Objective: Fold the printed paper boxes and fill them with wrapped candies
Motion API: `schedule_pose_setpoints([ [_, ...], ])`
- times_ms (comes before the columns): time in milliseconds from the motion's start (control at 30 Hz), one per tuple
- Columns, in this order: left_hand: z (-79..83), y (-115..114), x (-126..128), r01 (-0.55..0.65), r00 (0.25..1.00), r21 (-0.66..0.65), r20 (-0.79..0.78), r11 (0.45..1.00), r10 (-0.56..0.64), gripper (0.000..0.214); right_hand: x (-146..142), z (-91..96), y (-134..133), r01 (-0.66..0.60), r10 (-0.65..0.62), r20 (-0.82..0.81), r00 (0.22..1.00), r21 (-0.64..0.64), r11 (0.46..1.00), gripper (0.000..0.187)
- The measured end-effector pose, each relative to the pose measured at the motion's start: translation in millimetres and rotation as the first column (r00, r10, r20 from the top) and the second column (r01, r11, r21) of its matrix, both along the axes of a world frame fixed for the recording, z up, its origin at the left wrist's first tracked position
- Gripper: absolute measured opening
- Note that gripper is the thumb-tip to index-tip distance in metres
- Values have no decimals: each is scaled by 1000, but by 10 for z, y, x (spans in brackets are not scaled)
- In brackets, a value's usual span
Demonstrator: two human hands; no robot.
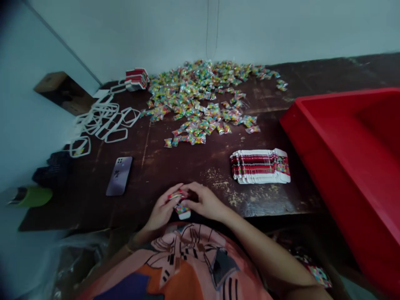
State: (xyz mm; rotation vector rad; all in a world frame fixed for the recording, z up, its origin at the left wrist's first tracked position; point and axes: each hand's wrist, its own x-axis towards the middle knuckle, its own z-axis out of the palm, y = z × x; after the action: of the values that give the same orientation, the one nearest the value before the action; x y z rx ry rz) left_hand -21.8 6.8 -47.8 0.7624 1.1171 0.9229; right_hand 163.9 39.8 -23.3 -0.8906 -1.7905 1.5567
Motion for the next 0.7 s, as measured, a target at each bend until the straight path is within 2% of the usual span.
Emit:
schedule_pose_setpoints([
  [67,62,51,-114,-121,988,42,-91,992,125,39,-149,-81,-23,28,-49,-112,992,-178,984,36],
  [133,119,76,-228,-85,969,65,-227,994,98,30,-252,-132,4,27,-59,-142,988,-217,976,27],
  [167,148,77,-278,-26,950,66,-309,997,45,30,-271,-137,63,34,-53,-111,992,-167,985,20],
  [233,219,59,-369,141,882,23,-456,990,-115,36,-237,-111,301,52,-56,71,996,68,996,11],
  [267,263,47,-413,233,838,-20,-503,972,-211,40,-189,-90,479,61,-99,181,978,205,977,10],
  [333,370,36,-504,388,741,-118,-549,914,-385,37,-66,-64,905,102,-257,336,906,417,903,16],
  [400,494,57,-600,476,649,-206,-575,855,-499,26,45,-89,1307,164,-392,385,836,505,847,23],
  [467,604,111,-685,499,602,-241,-595,833,-533,23,101,-166,1534,178,-447,413,794,543,820,32],
  [500,641,145,-716,487,612,-239,-593,840,-523,25,107,-215,1552,170,-460,431,776,560,811,36],
  [533,660,178,-735,442,654,-225,-581,868,-484,27,99,-266,1505,161,-471,449,760,571,805,39],
  [600,636,234,-734,221,788,-195,-541,956,-293,34,59,-360,1254,162,-502,483,718,585,795,44],
  [633,592,254,-715,79,839,-197,-517,977,-172,37,38,-398,1079,166,-523,498,692,595,786,45],
  [700,460,284,-647,-125,879,-218,-477,968,6,41,21,-456,706,160,-561,521,643,625,764,46],
])
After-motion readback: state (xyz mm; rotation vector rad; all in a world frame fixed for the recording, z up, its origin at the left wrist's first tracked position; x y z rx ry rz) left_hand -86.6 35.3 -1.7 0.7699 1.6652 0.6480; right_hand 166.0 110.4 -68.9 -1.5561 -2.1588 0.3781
